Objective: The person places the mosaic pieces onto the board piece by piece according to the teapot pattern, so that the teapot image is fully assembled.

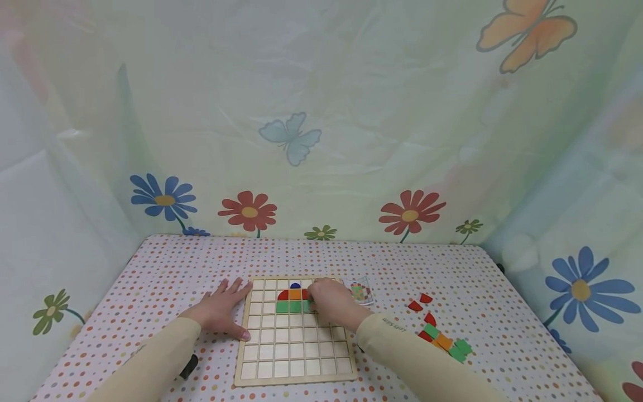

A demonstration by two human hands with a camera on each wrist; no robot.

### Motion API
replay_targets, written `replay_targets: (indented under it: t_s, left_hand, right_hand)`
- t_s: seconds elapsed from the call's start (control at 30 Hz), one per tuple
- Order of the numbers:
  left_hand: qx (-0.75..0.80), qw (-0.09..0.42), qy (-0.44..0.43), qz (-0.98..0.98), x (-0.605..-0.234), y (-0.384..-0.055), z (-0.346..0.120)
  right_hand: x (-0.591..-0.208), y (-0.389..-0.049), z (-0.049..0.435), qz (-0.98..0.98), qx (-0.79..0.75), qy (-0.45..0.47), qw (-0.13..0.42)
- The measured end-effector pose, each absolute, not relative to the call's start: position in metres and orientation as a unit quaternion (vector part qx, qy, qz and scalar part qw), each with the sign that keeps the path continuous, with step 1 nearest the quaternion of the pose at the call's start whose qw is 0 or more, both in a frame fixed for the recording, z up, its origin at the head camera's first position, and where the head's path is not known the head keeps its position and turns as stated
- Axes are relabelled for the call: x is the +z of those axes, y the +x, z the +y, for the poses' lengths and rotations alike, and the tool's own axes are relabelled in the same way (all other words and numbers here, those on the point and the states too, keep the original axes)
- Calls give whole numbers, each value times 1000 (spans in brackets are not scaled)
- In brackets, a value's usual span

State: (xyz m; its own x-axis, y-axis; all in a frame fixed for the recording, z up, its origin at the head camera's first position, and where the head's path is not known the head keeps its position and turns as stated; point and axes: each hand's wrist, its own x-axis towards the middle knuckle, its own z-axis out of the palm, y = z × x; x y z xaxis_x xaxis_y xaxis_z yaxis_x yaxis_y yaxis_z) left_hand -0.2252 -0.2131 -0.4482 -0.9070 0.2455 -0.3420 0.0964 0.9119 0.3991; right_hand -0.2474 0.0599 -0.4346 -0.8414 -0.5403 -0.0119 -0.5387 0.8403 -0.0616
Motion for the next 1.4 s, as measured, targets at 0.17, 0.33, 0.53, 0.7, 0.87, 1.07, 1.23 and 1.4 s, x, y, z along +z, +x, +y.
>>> replay_targets:
  t_s: [0.17,0.33,0.53,0.7,0.87,1.07,1.23,1.4]
  left_hand:
    - [191,197,88,958,-446,-224,-212]
    - [192,198,87,957,-442,-222,-210]
    - [192,196,92,957,-441,-222,-210]
    - [194,202,96,955,-444,-223,-211]
    - [197,206,97,954,-444,-223,-212]
    - [194,205,96,955,-442,-223,-213]
    - [190,203,99,955,-440,-222,-213]
    - [189,203,98,956,-441,-222,-212]
  right_hand:
    - [-435,-247,59,964,-30,-266,12]
    - [-435,-246,56,967,-32,-252,25]
    - [-434,-245,54,968,-35,-247,30]
    - [-433,-245,55,965,-51,-254,39]
    - [-423,-243,65,958,-111,-260,52]
    - [-402,-241,92,960,-147,-227,71]
    - [-401,-238,134,962,-177,-195,69]
    - [-403,-232,183,965,-185,-174,71]
